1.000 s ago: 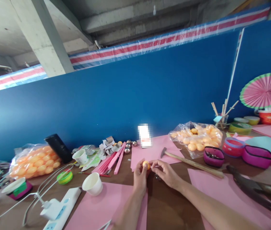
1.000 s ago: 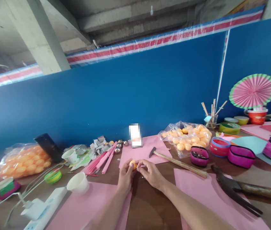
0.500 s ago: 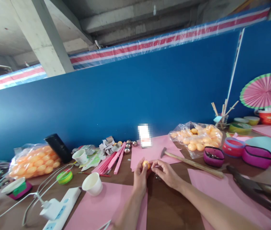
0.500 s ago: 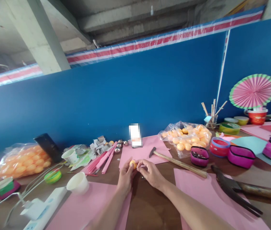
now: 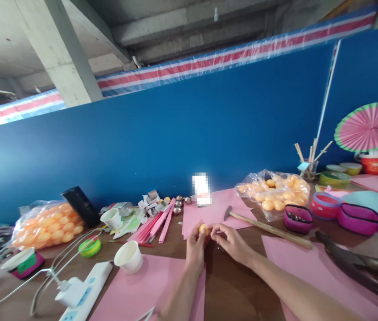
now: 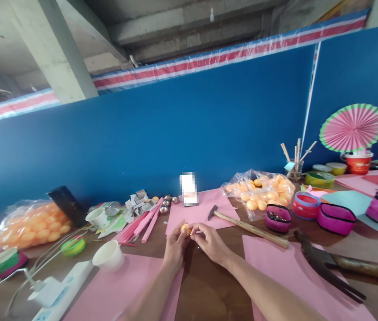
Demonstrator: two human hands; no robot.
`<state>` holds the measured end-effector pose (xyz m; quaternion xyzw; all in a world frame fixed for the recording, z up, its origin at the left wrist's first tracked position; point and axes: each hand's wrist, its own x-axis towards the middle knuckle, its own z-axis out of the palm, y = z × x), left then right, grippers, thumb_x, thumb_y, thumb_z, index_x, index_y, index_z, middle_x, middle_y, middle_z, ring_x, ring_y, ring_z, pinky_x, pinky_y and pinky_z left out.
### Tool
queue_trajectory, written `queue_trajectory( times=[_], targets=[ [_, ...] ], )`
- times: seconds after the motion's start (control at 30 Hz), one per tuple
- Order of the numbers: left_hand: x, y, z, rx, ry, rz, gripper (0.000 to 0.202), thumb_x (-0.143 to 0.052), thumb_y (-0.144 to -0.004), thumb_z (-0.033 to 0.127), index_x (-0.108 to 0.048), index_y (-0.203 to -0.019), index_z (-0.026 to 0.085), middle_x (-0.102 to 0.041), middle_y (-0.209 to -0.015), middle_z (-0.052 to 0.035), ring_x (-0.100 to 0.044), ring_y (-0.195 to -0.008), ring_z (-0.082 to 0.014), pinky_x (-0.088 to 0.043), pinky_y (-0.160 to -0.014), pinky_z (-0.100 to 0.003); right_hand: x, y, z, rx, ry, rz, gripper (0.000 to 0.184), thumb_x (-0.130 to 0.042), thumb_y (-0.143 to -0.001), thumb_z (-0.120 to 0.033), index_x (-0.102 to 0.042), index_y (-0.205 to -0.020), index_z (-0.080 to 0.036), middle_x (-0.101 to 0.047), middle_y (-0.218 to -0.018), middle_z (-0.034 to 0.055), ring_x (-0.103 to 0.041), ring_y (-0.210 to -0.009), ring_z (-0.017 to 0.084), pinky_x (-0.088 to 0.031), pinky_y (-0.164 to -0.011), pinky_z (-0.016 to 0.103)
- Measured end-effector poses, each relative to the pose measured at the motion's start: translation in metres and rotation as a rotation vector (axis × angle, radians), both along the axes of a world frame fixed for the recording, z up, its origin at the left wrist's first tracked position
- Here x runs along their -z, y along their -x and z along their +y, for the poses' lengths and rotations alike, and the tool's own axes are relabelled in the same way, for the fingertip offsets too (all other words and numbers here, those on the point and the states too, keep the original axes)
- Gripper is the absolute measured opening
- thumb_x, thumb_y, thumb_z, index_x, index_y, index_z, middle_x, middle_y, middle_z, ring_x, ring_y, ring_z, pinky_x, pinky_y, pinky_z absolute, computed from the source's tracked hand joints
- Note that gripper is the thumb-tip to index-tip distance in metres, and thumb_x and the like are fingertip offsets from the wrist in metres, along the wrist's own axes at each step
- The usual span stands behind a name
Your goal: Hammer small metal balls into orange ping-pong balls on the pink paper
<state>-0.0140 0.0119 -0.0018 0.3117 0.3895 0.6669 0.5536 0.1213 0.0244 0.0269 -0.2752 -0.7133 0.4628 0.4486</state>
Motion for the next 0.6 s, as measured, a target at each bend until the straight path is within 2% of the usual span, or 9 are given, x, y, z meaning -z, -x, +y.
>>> queue_trajectory(
  times=[0.33, 0.6],
  targets=[
    [-0.0021, -0.0005, -0.0011, -0.003, 0.018, 0.018, 0.052, -0.062, -0.071, 0.033, -0.049, -0.118, 0.015, -0.063, -0.099, -0.0106, -0.059, -0.092, -0.0205, -0.044, -0.086, -0.035, 0.0004, 0.0008, 0.0003, 0.005, -0.015, 0.007, 0.011, -0.050, -0.079, -0.029, -0.054, -0.077, -0.019, -0.059, -0.104, 0.0055, -0.056, -0.092, 0.017, -0.045, -0.081, 0.031],
    [0.0038, 0.0020, 0.0008, -0.026, -0.019, -0.089, 0.045, -0.061, -0.071, 0.029, -0.054, -0.113, 0.015, -0.060, -0.107, -0.0118, -0.056, -0.098, -0.0232, -0.045, -0.085, -0.036, 0.0037, 0.0007, 0.0013, 0.008, 0.007, -0.001, 0.013, -0.050, -0.079, -0.031, -0.053, -0.078, -0.018, -0.057, -0.107, 0.0055, -0.058, -0.082, 0.015, -0.046, -0.079, 0.031]
  ],
)
